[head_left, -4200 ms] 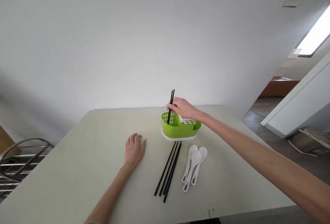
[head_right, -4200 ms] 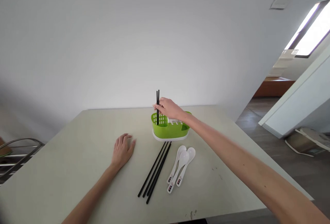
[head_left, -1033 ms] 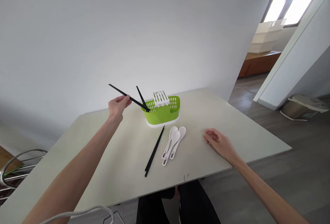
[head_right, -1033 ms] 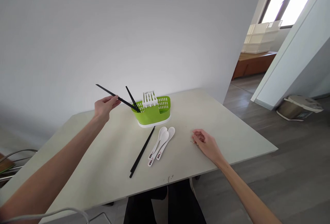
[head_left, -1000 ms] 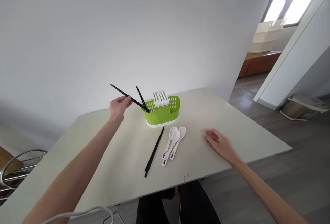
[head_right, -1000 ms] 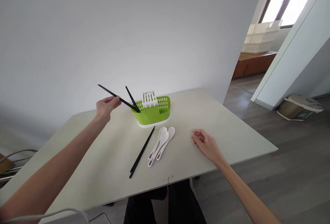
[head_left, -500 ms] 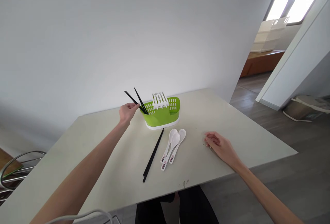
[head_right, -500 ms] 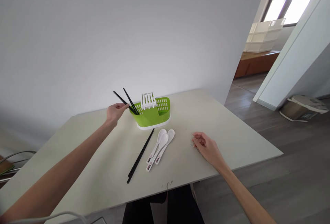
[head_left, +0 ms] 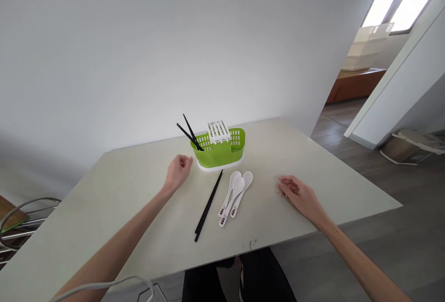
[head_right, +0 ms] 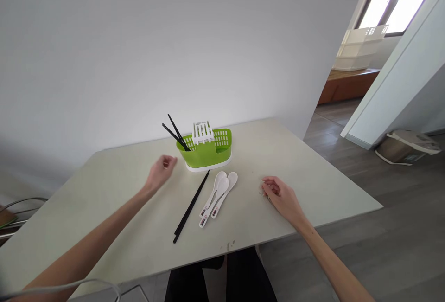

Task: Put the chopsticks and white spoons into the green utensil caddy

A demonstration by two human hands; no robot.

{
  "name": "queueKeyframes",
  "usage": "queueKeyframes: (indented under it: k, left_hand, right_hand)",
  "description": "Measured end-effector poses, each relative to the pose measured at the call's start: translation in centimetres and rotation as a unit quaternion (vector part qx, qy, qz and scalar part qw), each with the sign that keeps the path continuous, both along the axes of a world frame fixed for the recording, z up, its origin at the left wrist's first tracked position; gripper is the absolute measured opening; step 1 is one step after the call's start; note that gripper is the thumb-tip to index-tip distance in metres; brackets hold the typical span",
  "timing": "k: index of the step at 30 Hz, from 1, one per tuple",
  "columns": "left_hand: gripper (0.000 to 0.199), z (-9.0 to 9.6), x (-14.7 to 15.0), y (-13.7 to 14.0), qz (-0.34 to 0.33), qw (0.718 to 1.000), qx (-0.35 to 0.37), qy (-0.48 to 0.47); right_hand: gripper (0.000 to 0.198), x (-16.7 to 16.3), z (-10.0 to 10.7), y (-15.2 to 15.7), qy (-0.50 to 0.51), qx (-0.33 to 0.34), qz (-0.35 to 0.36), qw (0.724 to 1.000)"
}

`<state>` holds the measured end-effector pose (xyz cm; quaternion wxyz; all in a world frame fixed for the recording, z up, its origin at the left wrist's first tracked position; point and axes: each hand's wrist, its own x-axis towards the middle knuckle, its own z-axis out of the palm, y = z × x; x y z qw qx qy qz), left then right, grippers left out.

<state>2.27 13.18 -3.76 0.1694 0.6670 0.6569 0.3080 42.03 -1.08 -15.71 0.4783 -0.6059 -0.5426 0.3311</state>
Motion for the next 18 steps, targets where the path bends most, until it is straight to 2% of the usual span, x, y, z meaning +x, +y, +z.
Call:
queueKeyframes:
  k: [1, 3, 5, 7, 12, 18]
  left_hand:
    - [0.038, -1.0, 0.1, -1.5, -0.06, 0.996, -0.031, 0.054]
    - [0.043, -2.6, 0.8, -4.3, -0.13, 0.98, -0.085, 0.126]
    - [0.042, -3.2, 2.0, -6.4, -0.156, 0.962, -0.102, 0.199]
    - [0.036, -3.0, 3.3, -7.6, -0.172, 0.942, -0.101, 0.27]
    - [0.023, -1.2, 4.4, -7.6, -0.195, 0.879, -0.131, 0.415]
    - [0.026, 0.2, 1.0, -6.6, -0.171, 0.864, -0.136, 0.453]
  right_hand:
    - [0.04, 0.0, -0.1, 0.0, -0.001, 0.0, -0.001, 1.0]
    - [0.041, 0.1, -0.3, 0.1, -0.003, -0.003, -0.005, 1.0]
    - [0.042, 0.2, -0.5, 0.1, -0.007, -0.008, -0.008, 1.0]
    - [0.043, 0.3, -0.5, 0.1, -0.011, -0.011, -0.01, 1.0]
    - [0.044, 0.2, -0.2, 0.0, -0.01, -0.007, -0.013, 1.0]
    - [0.044, -0.1, 0.1, 0.0, -0.004, -0.002, -0.015, 1.0]
